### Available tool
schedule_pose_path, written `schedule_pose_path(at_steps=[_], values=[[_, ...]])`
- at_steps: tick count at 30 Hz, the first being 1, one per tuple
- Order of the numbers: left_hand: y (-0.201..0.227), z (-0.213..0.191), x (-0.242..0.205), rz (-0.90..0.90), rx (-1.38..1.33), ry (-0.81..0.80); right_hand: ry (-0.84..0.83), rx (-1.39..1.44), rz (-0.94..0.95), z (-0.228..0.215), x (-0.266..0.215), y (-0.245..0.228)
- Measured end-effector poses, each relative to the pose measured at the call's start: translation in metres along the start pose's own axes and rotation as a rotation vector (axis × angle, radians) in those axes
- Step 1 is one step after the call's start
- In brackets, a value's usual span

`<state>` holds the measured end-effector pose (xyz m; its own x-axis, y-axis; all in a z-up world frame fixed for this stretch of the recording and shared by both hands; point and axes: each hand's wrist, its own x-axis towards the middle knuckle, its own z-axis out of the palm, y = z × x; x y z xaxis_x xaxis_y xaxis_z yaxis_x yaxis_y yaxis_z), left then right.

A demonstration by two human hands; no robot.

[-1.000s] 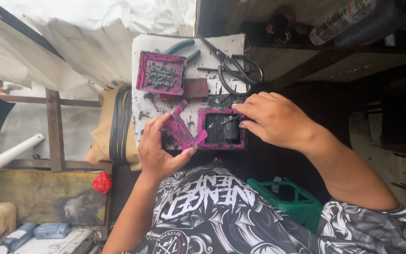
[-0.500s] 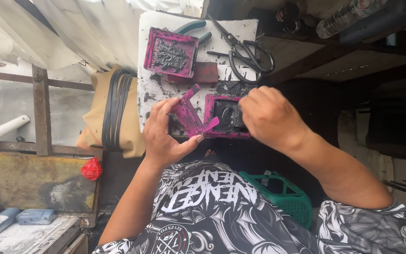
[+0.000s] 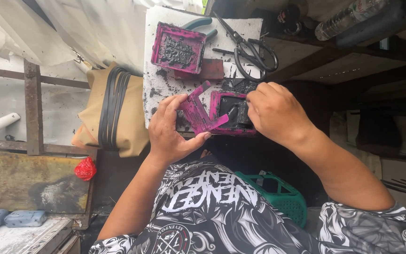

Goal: The person uses a small metal rod to scrape and mix a dark substance inside a pink plastic container. They pour a clear liquid from a bottle into the container, then continue mixing the substance with the rod. The person repeats the pouring and mixing steps several times.

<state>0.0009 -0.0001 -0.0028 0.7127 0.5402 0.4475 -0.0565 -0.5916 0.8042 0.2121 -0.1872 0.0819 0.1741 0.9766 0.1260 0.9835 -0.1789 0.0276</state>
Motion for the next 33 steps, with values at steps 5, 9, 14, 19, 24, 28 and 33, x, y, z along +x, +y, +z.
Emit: schedule_pose_path(at_steps=[5,9,14,19,24,28,33], values=[[0.002,0.0,0.0,-0.017,0.008,-0.017,-0.021,0.117,-0.048,-0.007,-0.002,-0.013],[0.004,-0.003,0.002,-0.019,0.015,-0.027,-0.021,0.082,-0.064,-0.002,-0.012,-0.009],[0.002,-0.003,0.0,-0.008,0.01,-0.039,-0.003,0.027,-0.035,-0.007,-0.017,-0.017],[0.0,0.0,0.001,-0.009,0.011,-0.029,-0.078,-0.072,-0.105,-0.01,-0.02,-0.028],[0.002,-0.001,0.002,0.0,0.002,-0.03,-0.062,-0.083,-0.1,-0.021,-0.014,-0.025],[0.003,-0.003,0.004,-0.004,0.018,-0.055,-0.082,0.163,-0.071,-0.009,-0.006,-0.028],[0.002,-0.003,0.002,-0.006,0.025,-0.057,0.0,0.022,-0.142,-0.005,-0.016,-0.03]])
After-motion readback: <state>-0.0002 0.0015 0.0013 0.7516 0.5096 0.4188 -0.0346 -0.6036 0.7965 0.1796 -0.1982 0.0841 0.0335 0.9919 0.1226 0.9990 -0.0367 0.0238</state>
